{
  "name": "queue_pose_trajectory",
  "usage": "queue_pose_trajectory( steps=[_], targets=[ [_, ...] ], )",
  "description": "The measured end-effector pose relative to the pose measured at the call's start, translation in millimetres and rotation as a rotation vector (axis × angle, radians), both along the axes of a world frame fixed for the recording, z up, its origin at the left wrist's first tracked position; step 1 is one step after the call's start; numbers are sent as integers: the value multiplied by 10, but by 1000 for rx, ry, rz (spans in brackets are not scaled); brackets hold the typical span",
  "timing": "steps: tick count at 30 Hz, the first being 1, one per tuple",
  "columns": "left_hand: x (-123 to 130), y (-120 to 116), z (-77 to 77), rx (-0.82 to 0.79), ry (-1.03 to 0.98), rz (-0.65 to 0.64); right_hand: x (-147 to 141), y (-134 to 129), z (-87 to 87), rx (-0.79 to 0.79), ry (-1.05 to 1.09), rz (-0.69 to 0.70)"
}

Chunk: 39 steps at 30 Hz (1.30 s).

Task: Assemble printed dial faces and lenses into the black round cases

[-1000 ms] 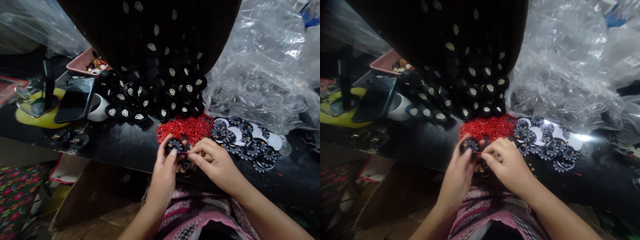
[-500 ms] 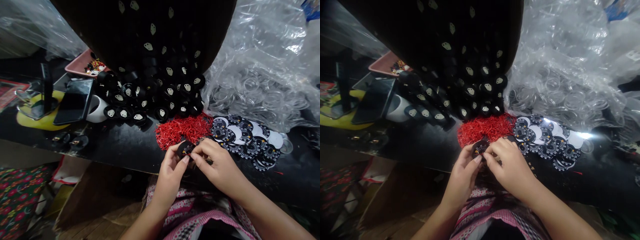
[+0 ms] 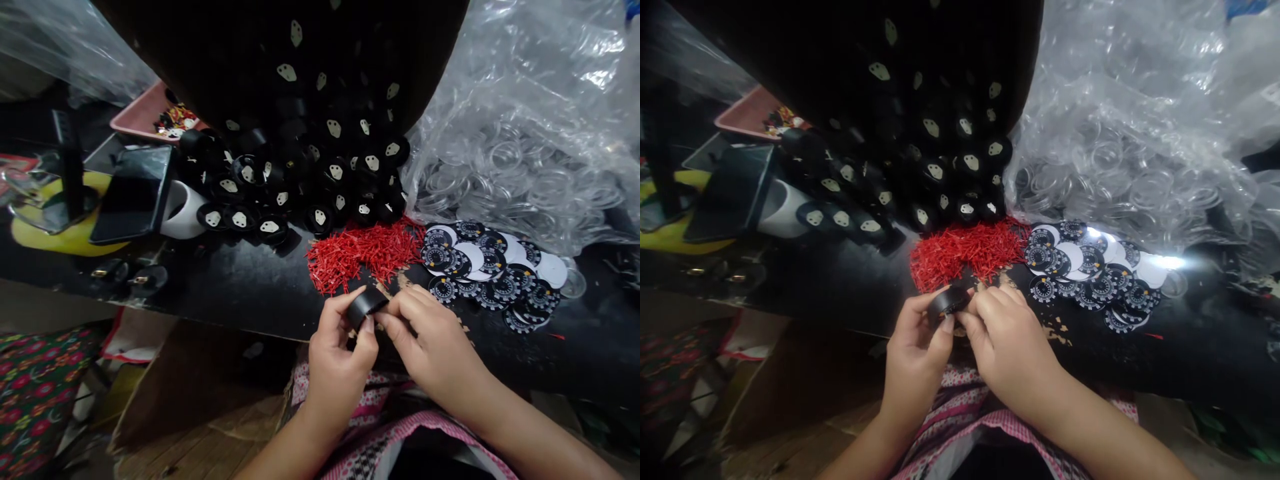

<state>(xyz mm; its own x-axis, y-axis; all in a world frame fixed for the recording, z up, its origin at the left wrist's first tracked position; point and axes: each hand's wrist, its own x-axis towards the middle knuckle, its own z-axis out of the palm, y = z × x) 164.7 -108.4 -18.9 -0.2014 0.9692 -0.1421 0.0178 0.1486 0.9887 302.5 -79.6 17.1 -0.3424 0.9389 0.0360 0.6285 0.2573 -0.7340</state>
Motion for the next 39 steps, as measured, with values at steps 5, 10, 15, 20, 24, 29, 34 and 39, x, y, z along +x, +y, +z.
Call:
queue_pose_trajectory(
  steps=[5, 10, 15, 20, 24, 29, 34, 39],
  targets=[
    [-31, 71, -6, -164, -201, -85, 59, 96, 41, -20, -58, 10],
    [-59, 118, 21, -269, -444, -179, 107, 180, -15, 269, -158, 129],
    [-30, 57, -16, -342, -363, -116, 62, 220, -88, 433, -292, 165],
    [27, 30, -73, -411, -458, -11, 31, 191, -8, 253, -203, 54],
    [-28, 63, -95, -340, -288, -191, 257, 218, 25, 26, -122, 111],
    [28, 68, -198, -361, -548, -131, 755, 676, -52, 194, -337, -239],
    [116, 76, -263, -354, -577, -94, 836, 1190, -142, 294, -764, -219],
    [108, 106, -205, -357, -593, -90, 826, 1277, -187, 288, -727, -119]
  ],
)
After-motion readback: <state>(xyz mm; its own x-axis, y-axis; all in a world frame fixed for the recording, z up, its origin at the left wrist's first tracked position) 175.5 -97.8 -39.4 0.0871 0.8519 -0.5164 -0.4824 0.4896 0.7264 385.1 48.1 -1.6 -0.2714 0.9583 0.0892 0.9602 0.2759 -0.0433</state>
